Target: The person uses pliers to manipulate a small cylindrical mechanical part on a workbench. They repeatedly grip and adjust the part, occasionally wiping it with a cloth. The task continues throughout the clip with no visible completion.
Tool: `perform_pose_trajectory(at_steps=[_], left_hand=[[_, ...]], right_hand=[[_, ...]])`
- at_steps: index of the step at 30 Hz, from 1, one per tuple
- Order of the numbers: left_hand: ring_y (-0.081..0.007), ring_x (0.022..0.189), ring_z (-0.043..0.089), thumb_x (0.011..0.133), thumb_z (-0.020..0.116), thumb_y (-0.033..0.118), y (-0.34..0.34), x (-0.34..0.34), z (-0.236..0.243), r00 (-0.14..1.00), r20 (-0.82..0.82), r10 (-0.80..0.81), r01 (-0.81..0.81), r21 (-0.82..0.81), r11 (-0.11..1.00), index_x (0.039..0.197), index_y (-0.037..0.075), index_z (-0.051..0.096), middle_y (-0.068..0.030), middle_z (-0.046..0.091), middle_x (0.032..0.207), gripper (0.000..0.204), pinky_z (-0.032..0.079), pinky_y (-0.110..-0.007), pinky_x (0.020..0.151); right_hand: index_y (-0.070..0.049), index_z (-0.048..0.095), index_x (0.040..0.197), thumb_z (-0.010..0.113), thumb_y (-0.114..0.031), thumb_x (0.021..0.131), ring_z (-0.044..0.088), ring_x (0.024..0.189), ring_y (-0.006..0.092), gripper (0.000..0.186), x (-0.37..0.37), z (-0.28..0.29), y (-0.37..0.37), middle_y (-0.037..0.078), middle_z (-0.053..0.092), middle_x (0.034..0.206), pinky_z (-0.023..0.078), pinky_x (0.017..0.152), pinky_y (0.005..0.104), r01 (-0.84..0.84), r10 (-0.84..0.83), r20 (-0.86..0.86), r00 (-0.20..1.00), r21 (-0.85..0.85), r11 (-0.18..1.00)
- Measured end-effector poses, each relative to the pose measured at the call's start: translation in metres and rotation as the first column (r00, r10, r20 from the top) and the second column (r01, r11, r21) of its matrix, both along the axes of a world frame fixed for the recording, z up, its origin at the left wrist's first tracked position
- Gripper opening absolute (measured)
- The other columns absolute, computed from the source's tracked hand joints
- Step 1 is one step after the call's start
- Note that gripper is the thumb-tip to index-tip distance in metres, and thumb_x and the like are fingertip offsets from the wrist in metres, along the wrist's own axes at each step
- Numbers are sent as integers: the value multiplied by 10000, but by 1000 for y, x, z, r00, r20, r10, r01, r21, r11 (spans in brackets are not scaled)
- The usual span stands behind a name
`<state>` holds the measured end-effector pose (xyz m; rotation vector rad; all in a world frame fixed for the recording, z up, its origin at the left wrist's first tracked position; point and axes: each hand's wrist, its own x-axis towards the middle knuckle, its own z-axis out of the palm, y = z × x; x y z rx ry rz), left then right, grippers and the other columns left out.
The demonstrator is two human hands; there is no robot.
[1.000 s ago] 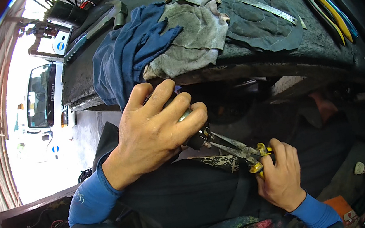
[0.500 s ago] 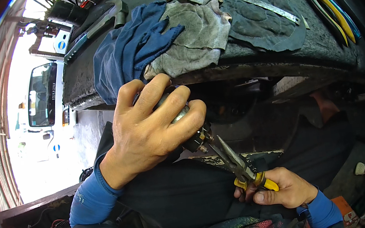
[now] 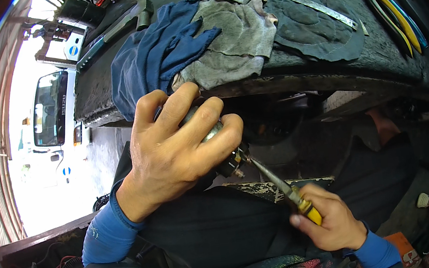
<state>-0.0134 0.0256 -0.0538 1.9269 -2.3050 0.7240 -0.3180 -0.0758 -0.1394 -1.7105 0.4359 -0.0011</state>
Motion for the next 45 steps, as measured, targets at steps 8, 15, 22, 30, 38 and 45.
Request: perform_pose_trajectory(at_steps=[8,15,22,30,38,45], left_hand=[[-260,1131,640,692,845,265,3,3,4,979,-187,79,-51,149,988,1157,192,727,-3,691,1095,486,462,-440,902],[-301,939,699,760,970,226,2,11,4,373,-805,462,-198,417,887,1115,60,697,-112,708,956,478,557,-429,869],[-128,942,702,928,843,147,-22,24,45,-403,-813,419,27,447,894,1188,8,689,-49,738,1035,333,576,-312,870],[-258,1174,687,856,940,275,-73,57,38,195,-947,256,-269,200,942,1397,0,642,-147,739,1279,676,527,-399,1080],[-394,1115,553,718,921,175,-96,61,14,767,-621,162,-288,-107,952,1222,73,689,-148,655,1148,564,463,-470,1007],[-292,1036,706,808,908,116,-90,53,4,734,-674,89,-227,-120,967,1193,73,674,-88,727,1112,452,559,-395,925]], right_hand=[[47,706,1107,832,-156,937,695,1063,402,294,-6,-14,-1,204,679,1259,560,916,449,60,-68,-44,997,-171,984],[5,734,1093,786,-195,1028,712,1058,221,216,-3,-15,1,108,749,1148,546,976,367,160,-166,-16,986,359,919],[-3,724,1112,763,-206,1045,699,1106,213,218,8,-7,12,130,759,1219,537,1003,379,215,-280,25,960,576,789],[16,723,1147,766,-230,1047,697,1114,209,269,14,-2,7,149,740,1240,552,1017,377,178,-310,93,946,649,739],[59,732,1132,816,-236,976,711,1206,404,344,40,9,-13,298,663,1351,628,1005,532,-144,-212,208,955,948,283],[92,730,1091,801,-208,968,704,1190,470,332,93,13,-26,358,647,1311,624,1012,599,-374,-138,382,914,924,83]])
